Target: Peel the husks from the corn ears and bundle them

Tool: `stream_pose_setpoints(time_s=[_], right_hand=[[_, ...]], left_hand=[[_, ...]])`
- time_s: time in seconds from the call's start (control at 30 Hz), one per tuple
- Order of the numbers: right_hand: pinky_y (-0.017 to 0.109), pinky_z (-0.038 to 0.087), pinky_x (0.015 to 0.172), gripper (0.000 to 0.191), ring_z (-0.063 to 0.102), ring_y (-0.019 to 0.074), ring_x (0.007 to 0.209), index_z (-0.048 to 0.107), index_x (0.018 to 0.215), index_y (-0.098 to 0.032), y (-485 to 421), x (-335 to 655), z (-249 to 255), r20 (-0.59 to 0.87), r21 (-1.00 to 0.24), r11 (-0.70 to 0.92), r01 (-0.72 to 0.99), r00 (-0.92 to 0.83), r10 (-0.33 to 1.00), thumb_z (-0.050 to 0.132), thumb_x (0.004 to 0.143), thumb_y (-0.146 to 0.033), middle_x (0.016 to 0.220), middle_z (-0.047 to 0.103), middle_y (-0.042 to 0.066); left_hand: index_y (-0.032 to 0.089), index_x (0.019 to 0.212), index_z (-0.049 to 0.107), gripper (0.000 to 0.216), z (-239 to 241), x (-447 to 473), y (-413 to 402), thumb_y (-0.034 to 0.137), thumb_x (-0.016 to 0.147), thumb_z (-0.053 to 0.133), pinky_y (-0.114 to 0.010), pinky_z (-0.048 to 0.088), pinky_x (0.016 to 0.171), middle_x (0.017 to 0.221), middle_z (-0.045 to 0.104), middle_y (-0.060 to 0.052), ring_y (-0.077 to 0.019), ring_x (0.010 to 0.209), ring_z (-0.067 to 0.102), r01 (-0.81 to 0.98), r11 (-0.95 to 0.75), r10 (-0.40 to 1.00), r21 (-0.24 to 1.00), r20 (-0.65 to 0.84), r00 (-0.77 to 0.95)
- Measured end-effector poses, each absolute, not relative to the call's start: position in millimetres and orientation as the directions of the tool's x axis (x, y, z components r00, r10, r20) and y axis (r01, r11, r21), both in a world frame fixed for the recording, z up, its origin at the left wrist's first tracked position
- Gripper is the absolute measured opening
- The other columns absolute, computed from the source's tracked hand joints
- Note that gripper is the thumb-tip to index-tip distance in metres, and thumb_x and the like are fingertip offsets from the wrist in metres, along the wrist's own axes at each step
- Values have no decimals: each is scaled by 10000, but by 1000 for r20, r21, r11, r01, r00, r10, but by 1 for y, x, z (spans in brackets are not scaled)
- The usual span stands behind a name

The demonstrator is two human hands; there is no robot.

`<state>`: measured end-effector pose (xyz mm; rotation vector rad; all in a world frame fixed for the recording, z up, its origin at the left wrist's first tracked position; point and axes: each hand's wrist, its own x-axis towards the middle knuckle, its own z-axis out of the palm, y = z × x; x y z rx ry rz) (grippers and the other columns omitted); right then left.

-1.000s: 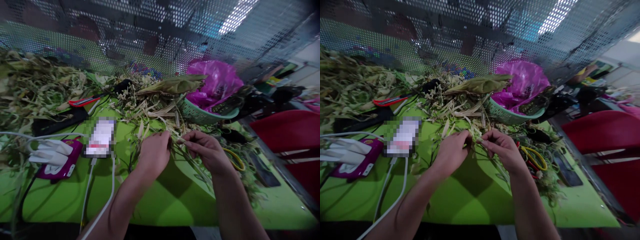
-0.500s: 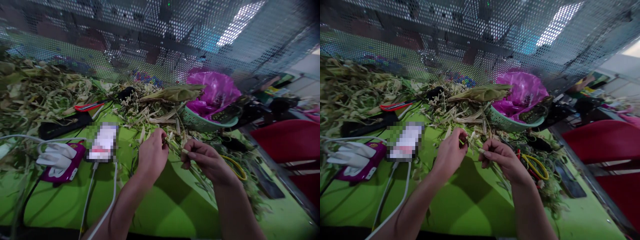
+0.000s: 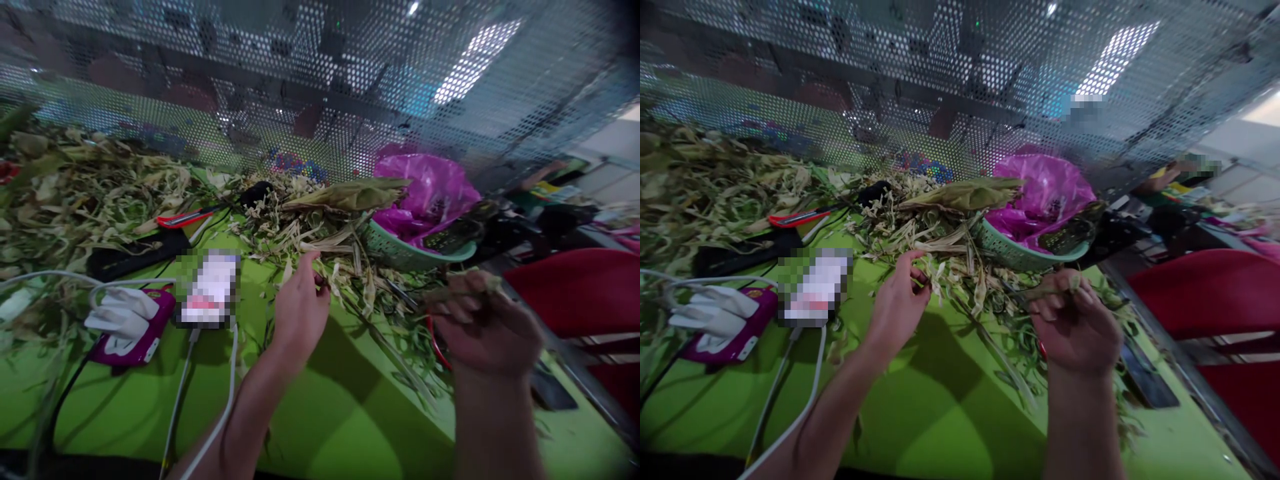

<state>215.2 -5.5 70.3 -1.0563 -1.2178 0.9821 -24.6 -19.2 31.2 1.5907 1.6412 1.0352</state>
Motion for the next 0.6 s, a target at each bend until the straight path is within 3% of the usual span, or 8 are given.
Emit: stream_pose_setpoints(time_s=[0.13,0.2,0.33,0.43,0.53,0.6], right_hand=[[324,290,462,163,415,154,507,560,763,-251,0,219,63,235,-969,218,116,160,959,645,734,-386,674,449,31],[320,333,486,162,473,159,548,622,781,-240,3,217,57,256,-930,208,304,129,958,705,711,-360,754,544,51],[310,411,572,140,537,162,694,663,756,-228,6,210,47,445,-651,313,691,14,896,720,739,-355,1033,587,61],[310,425,600,127,549,176,763,665,797,-228,4,204,45,511,-580,357,732,-14,860,691,781,-351,1060,578,63],[316,429,644,100,547,187,794,656,815,-233,1,196,45,478,-640,403,654,-71,875,679,804,-329,975,590,51],[315,434,682,89,550,189,815,653,839,-236,-1,189,44,425,-710,407,575,-111,898,672,813,-319,925,591,39]], left_hand=[[251,1366,359,608,31,-26,-19,129,815,584,-328,475,750,993,668,-52,-186,839,637,395,-34,993,918,75,-88],[242,1361,384,600,31,-26,-17,144,809,597,-322,481,762,976,664,-51,-177,838,635,289,-3,995,957,30,-90],[187,1356,397,637,27,-24,-12,142,767,635,-291,493,760,926,649,-38,-142,799,616,5,72,995,997,-72,-67],[154,1319,440,640,25,-22,-9,126,722,669,-265,488,758,885,639,-21,-120,774,597,-117,105,993,988,-110,-44],[132,1037,613,316,26,-21,-10,154,726,666,-256,471,741,821,638,-14,-114,739,582,-110,137,990,984,-135,30],[133,868,636,133,27,-20,-11,174,742,650,-257,461,731,778,640,-9,-116,721,577,-91,140,987,986,-131,94]])
